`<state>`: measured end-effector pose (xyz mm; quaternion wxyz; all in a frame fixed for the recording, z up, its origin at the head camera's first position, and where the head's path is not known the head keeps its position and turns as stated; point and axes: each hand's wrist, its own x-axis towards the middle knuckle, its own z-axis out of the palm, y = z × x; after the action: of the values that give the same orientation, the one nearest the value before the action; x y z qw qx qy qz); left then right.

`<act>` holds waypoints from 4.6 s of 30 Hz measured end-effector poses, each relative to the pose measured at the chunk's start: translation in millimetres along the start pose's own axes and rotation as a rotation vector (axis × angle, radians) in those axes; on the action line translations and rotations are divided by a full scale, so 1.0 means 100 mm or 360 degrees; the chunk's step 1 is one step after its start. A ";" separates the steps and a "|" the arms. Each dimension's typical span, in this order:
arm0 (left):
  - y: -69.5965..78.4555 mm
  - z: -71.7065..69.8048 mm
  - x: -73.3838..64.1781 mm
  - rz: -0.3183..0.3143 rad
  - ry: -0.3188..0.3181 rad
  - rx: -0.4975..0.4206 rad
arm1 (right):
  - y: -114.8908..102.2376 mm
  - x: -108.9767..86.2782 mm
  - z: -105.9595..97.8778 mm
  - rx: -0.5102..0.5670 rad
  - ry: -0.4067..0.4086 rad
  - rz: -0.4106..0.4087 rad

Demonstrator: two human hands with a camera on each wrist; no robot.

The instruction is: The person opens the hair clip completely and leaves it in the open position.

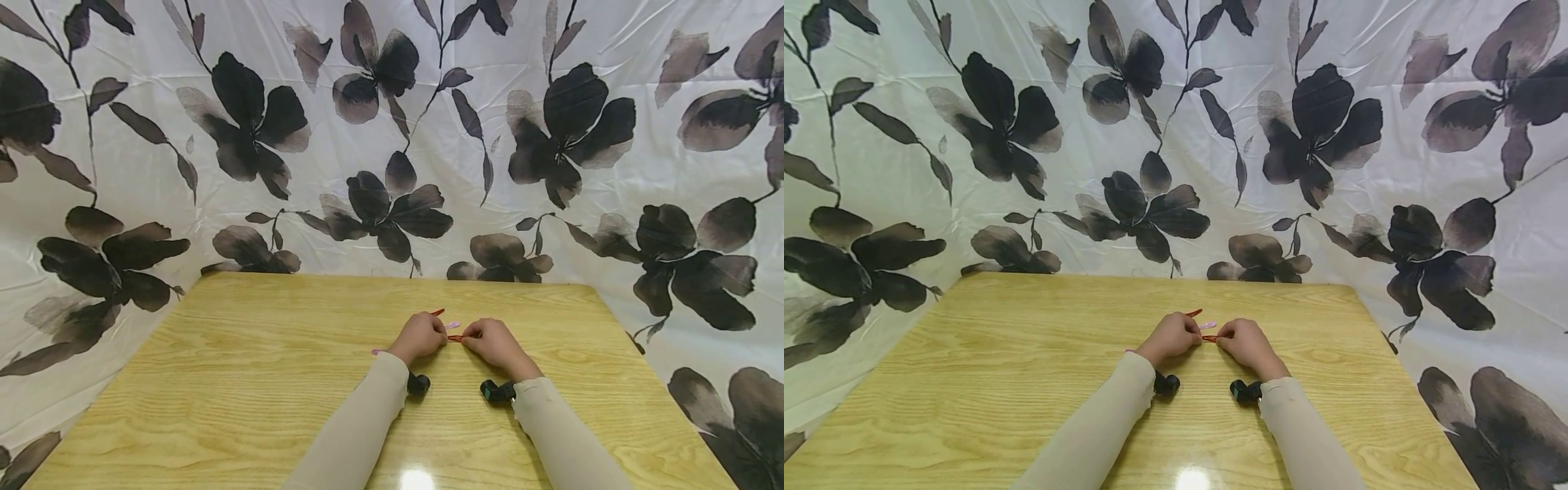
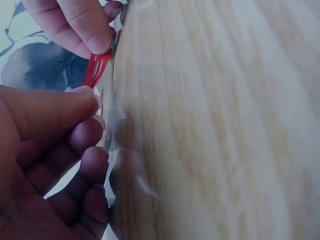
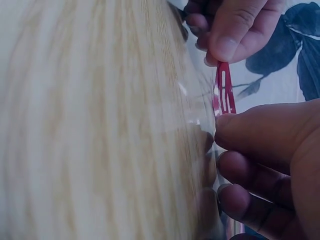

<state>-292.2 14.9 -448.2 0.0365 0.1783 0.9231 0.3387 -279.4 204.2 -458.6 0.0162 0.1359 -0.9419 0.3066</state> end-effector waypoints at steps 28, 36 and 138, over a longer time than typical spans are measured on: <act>-0.06 -0.13 -0.08 -0.0138 -0.0078 -0.0432 | -0.09 -0.04 -0.05 0.0289 0.0054 0.0072; -0.05 -0.23 -0.14 -0.0102 -0.0077 -0.0438 | -0.16 -0.06 -0.07 0.0334 0.0051 0.0093; -0.71 -0.81 -0.94 0.0058 -0.0312 -0.0794 | -0.92 -0.24 0.34 0.0601 -0.0114 -0.0270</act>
<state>-241.5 -117.6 -436.3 0.1623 0.2123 0.7998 0.5375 -230.3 118.8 -435.9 -0.0172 0.2262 -0.8529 0.4703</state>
